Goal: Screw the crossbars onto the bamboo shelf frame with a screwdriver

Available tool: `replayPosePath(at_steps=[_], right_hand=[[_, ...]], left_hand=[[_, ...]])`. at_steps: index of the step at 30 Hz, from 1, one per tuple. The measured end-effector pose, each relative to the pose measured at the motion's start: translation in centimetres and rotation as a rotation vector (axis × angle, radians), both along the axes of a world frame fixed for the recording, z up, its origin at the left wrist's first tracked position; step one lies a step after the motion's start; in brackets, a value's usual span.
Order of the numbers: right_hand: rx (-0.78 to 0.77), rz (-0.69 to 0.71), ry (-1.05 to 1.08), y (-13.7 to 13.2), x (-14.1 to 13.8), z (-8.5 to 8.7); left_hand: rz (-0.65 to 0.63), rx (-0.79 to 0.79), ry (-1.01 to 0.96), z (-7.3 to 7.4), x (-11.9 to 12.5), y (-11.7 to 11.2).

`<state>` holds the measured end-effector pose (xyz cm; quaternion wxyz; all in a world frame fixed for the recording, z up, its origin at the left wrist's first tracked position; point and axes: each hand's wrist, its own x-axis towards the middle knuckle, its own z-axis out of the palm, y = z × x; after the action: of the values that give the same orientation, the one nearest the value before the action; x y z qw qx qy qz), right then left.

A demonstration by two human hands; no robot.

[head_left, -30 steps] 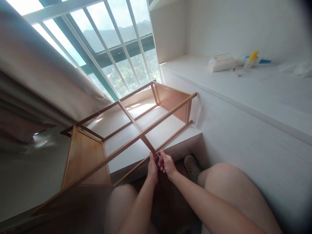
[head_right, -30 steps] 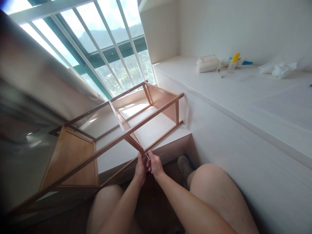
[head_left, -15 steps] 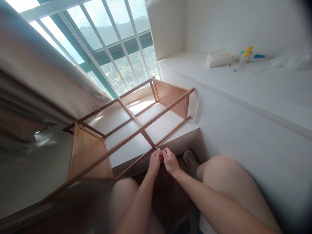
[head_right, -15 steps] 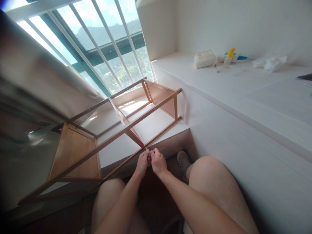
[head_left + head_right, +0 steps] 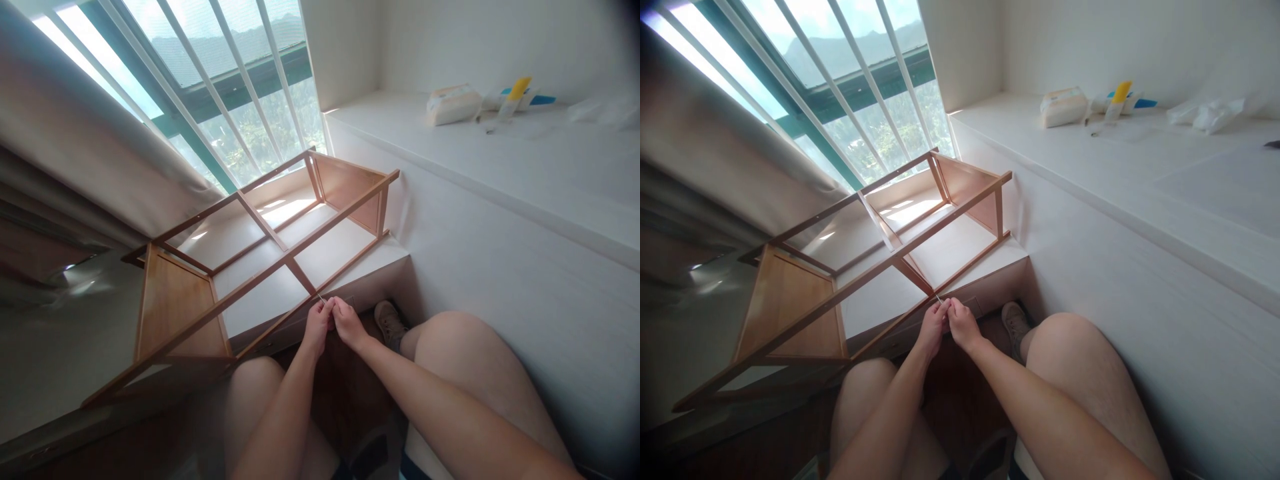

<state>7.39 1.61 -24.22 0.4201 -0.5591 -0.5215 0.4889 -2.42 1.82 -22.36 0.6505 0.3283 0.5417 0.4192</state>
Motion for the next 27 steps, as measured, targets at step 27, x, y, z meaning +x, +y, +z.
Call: replayPosePath(at_steps=[27], right_hand=[[-0.114, -0.004, 0.317, 0.4, -0.9, 0.2]], left_hand=[[-0.039, -0.019, 0.120, 0.1, -0.9, 0.7]])
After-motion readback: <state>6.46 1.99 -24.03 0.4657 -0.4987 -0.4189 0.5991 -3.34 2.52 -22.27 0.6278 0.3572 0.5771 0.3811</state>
